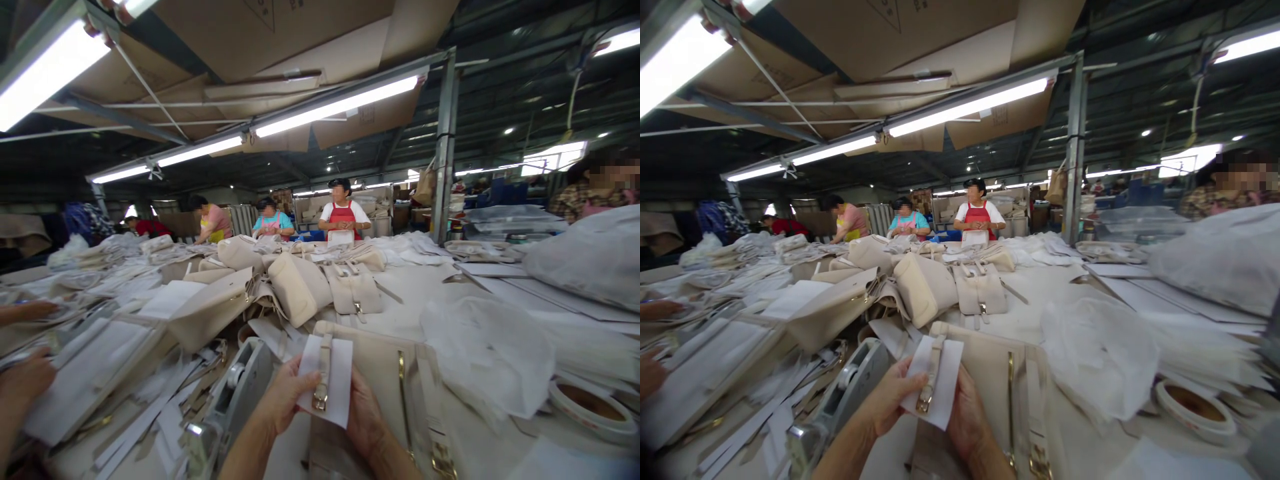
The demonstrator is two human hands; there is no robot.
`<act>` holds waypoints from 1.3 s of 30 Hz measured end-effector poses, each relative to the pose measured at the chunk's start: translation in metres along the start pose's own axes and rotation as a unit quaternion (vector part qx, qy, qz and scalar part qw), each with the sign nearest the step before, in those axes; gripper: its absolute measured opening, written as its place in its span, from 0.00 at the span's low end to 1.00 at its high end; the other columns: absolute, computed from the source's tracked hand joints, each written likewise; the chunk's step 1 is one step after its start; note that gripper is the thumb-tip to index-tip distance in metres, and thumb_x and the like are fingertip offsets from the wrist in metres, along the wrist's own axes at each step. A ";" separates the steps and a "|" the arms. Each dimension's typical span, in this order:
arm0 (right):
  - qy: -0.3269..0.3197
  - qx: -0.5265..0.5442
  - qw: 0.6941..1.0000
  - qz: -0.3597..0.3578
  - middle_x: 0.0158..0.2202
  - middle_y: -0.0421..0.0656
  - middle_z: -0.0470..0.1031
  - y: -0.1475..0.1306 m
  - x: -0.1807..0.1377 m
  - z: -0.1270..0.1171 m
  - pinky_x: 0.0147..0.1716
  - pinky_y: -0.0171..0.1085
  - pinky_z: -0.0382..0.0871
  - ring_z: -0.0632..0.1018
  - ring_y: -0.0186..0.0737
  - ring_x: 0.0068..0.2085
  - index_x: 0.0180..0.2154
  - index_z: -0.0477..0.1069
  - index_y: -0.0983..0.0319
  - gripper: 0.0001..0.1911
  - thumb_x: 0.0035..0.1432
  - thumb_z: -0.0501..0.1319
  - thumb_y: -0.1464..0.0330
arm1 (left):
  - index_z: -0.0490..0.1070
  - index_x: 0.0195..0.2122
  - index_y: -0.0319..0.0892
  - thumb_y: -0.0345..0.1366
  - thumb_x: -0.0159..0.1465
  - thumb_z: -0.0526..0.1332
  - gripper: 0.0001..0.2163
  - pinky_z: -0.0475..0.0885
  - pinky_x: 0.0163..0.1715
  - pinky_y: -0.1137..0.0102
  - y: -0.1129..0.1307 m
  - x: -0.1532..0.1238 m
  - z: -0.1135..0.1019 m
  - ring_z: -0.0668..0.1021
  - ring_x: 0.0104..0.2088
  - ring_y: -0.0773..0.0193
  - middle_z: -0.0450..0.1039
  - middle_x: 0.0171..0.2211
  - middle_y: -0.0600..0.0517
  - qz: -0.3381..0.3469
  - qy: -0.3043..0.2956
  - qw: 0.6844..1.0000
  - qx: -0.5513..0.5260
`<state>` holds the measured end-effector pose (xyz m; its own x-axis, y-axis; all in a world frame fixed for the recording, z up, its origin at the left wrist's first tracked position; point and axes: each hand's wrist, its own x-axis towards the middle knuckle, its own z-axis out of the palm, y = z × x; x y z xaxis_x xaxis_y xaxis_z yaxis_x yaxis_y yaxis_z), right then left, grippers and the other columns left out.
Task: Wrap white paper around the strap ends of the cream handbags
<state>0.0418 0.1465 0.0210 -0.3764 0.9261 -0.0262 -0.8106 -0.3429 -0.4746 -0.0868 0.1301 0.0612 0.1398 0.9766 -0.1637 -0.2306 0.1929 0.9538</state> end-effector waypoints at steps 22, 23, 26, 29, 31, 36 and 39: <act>0.096 -0.092 0.984 -0.115 0.29 0.43 0.82 0.018 0.003 0.001 0.29 0.38 0.73 0.80 0.43 0.29 0.39 0.77 0.61 0.27 0.38 0.73 0.53 | 0.72 0.51 0.38 0.33 0.51 0.63 0.24 0.69 0.51 0.63 -0.011 -0.012 0.013 0.77 0.50 0.50 0.79 0.46 0.46 0.145 0.018 0.977 0.153; 0.093 -0.093 0.985 -0.115 0.28 0.43 0.82 0.017 0.004 0.001 0.29 0.38 0.73 0.80 0.43 0.28 0.38 0.77 0.61 0.26 0.38 0.73 0.53 | 0.72 0.52 0.38 0.34 0.52 0.63 0.24 0.69 0.51 0.63 -0.012 -0.011 0.013 0.77 0.50 0.50 0.79 0.46 0.46 0.144 0.019 0.978 0.150; 0.088 -0.105 0.984 -0.114 0.27 0.43 0.81 0.015 0.005 0.003 0.29 0.38 0.73 0.79 0.42 0.27 0.36 0.77 0.62 0.25 0.38 0.72 0.52 | 0.71 0.52 0.37 0.35 0.52 0.63 0.24 0.70 0.50 0.62 -0.014 -0.009 0.012 0.77 0.48 0.50 0.79 0.46 0.45 0.143 0.014 0.980 0.140; 0.112 -0.146 0.975 -0.127 0.27 0.42 0.81 0.012 0.007 0.003 0.31 0.38 0.73 0.79 0.42 0.28 0.34 0.77 0.62 0.25 0.38 0.70 0.51 | 0.71 0.51 0.36 0.35 0.52 0.63 0.24 0.69 0.51 0.63 -0.014 -0.008 0.013 0.78 0.46 0.51 0.79 0.45 0.46 0.143 0.003 0.979 0.144; 0.138 -0.193 0.961 -0.144 0.27 0.42 0.80 0.011 0.008 0.001 0.32 0.37 0.72 0.78 0.42 0.29 0.33 0.76 0.62 0.24 0.40 0.69 0.51 | 0.71 0.52 0.37 0.34 0.52 0.62 0.24 0.69 0.50 0.64 -0.014 -0.009 0.015 0.78 0.46 0.53 0.79 0.44 0.48 0.141 0.004 0.979 0.147; 0.195 -0.330 0.901 -0.204 0.24 0.41 0.78 0.014 0.012 -0.006 0.29 0.36 0.68 0.76 0.41 0.29 0.28 0.75 0.62 0.20 0.47 0.64 0.51 | 0.71 0.53 0.39 0.34 0.52 0.62 0.25 0.70 0.46 0.66 -0.017 -0.011 0.022 0.78 0.43 0.54 0.80 0.41 0.51 0.138 0.040 0.975 0.170; 0.214 -0.366 0.875 -0.235 0.24 0.41 0.77 0.015 0.014 -0.007 0.29 0.36 0.66 0.75 0.42 0.29 0.28 0.75 0.60 0.17 0.50 0.63 0.53 | 0.71 0.53 0.38 0.32 0.52 0.62 0.25 0.71 0.44 0.67 -0.016 -0.012 0.024 0.78 0.39 0.56 0.80 0.40 0.50 0.130 0.043 0.979 0.151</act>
<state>0.0276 0.1552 0.0070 0.2511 0.9654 0.0700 -0.2683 0.1389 -0.9533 -0.0616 0.1126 0.0540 0.0288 0.9959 0.0856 0.0502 -0.0869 0.9949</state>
